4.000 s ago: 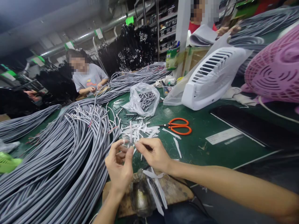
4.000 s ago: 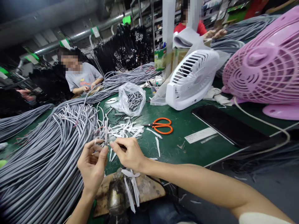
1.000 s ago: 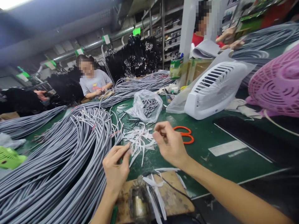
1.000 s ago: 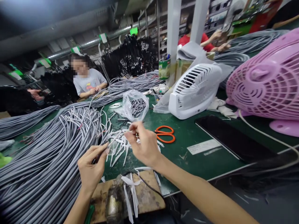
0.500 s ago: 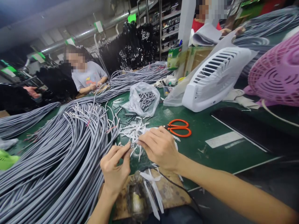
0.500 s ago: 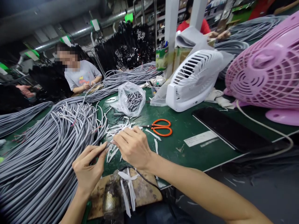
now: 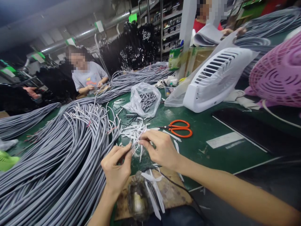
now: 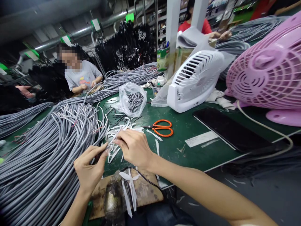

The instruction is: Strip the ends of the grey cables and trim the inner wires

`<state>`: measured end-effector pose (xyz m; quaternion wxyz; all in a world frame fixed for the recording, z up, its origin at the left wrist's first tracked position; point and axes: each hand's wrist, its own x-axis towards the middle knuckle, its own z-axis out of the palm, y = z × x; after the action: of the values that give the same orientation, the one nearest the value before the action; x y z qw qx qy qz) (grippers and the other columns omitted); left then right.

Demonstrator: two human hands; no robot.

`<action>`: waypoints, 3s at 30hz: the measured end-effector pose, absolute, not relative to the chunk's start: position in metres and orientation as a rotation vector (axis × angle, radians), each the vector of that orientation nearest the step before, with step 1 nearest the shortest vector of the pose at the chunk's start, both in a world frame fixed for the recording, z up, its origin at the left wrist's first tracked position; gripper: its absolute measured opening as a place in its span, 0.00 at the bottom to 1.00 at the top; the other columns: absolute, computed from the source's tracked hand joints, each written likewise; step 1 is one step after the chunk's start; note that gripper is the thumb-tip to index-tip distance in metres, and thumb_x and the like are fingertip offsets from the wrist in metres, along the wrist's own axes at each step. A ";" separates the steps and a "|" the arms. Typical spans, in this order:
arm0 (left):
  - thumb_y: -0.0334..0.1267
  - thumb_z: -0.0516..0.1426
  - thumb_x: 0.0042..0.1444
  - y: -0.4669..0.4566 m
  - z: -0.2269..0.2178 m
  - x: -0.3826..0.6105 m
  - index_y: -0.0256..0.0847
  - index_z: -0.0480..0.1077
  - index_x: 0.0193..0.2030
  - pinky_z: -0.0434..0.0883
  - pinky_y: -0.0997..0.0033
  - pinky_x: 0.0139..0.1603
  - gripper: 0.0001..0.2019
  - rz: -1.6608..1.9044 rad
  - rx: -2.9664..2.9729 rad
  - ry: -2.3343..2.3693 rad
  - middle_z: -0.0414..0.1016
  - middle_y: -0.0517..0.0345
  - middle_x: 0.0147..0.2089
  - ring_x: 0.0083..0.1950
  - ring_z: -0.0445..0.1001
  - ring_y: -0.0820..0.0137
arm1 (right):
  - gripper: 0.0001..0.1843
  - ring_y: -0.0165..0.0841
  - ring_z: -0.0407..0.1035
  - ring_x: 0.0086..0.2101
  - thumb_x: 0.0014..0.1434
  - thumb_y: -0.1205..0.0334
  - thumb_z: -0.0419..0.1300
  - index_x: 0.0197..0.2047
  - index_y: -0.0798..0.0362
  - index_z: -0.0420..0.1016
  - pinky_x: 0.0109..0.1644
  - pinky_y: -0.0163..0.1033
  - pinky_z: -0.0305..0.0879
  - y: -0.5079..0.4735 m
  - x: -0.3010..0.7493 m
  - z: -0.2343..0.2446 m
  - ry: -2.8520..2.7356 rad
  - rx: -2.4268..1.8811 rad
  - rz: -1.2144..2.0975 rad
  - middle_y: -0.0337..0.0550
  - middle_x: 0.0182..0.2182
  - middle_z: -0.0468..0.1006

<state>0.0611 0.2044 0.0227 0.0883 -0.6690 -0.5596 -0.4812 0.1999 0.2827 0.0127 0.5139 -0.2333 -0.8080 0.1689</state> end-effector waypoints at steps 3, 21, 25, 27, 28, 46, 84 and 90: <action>0.30 0.58 0.50 0.205 0.021 0.063 0.38 0.75 0.31 0.67 0.79 0.23 0.04 -1.465 -2.031 -1.708 0.73 0.61 0.23 0.22 0.69 0.77 | 0.09 0.25 0.59 0.21 0.57 0.63 0.52 0.26 0.54 0.64 0.25 0.30 0.54 0.282 0.196 0.013 -1.859 -0.585 0.940 0.36 0.20 0.67; 0.22 0.48 0.54 0.207 0.023 0.067 0.39 0.72 0.38 0.64 0.80 0.25 0.13 -1.092 -2.235 -1.616 0.61 0.61 0.27 0.25 0.65 0.77 | 0.18 0.22 0.51 0.19 0.50 0.49 0.59 0.23 0.55 0.62 0.21 0.31 0.48 0.284 0.196 0.024 -1.524 -0.616 1.369 0.31 0.16 0.58; 0.19 0.47 0.49 0.206 0.023 0.066 0.39 0.68 0.26 0.61 0.80 0.23 0.14 -1.128 -2.279 -1.555 0.61 0.61 0.27 0.24 0.64 0.77 | 0.21 0.20 0.48 0.18 0.45 0.45 0.62 0.23 0.55 0.63 0.19 0.30 0.43 0.295 0.200 0.025 -1.280 -0.659 1.528 0.30 0.16 0.57; 0.19 0.48 0.49 0.205 0.021 0.065 0.39 0.64 0.22 0.61 0.79 0.21 0.13 -1.246 -2.346 -1.551 0.62 0.61 0.26 0.23 0.63 0.78 | 0.23 0.19 0.44 0.16 0.42 0.44 0.64 0.23 0.54 0.61 0.17 0.29 0.39 0.305 0.206 0.027 -1.042 -0.694 1.575 0.27 0.16 0.54; 0.21 0.48 0.50 0.204 0.020 0.064 0.39 0.63 0.21 0.61 0.79 0.21 0.12 -1.346 -2.389 -1.586 0.62 0.61 0.26 0.22 0.63 0.78 | 0.23 0.19 0.43 0.16 0.41 0.45 0.65 0.23 0.53 0.59 0.16 0.28 0.38 0.309 0.208 0.029 -0.935 -0.692 1.585 0.26 0.15 0.51; 0.40 0.58 0.52 0.205 0.018 0.066 0.40 0.47 0.20 0.56 0.87 0.08 0.22 -2.574 -2.194 -2.017 0.59 0.68 0.21 0.10 0.61 0.84 | 0.30 0.25 0.68 0.21 0.27 0.68 0.72 0.38 0.58 0.70 0.31 0.32 0.64 0.289 0.194 0.026 -1.134 -0.487 2.017 0.32 0.18 0.74; 0.33 0.59 0.49 0.204 0.021 0.065 0.38 0.67 0.47 0.67 0.80 0.22 0.16 -1.731 -1.924 -1.929 0.69 0.64 0.25 0.22 0.69 0.76 | 0.08 0.24 0.62 0.19 0.55 0.67 0.58 0.26 0.58 0.77 0.25 0.29 0.54 0.279 0.207 0.024 -2.023 -0.478 0.837 0.39 0.20 0.75; 0.22 0.57 0.48 0.202 0.019 0.061 0.41 0.73 0.27 0.69 0.79 0.27 0.09 -1.565 -1.956 -1.500 0.72 0.62 0.27 0.26 0.72 0.76 | 0.09 0.22 0.57 0.17 0.54 0.68 0.57 0.25 0.59 0.76 0.24 0.28 0.53 0.279 0.209 0.026 -2.008 -0.447 0.894 0.36 0.16 0.70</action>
<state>0.0606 0.2019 0.0190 0.1105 -0.6659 -0.5105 -0.5327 0.2088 0.2794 0.0259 0.4342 -0.1797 -0.8063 0.3592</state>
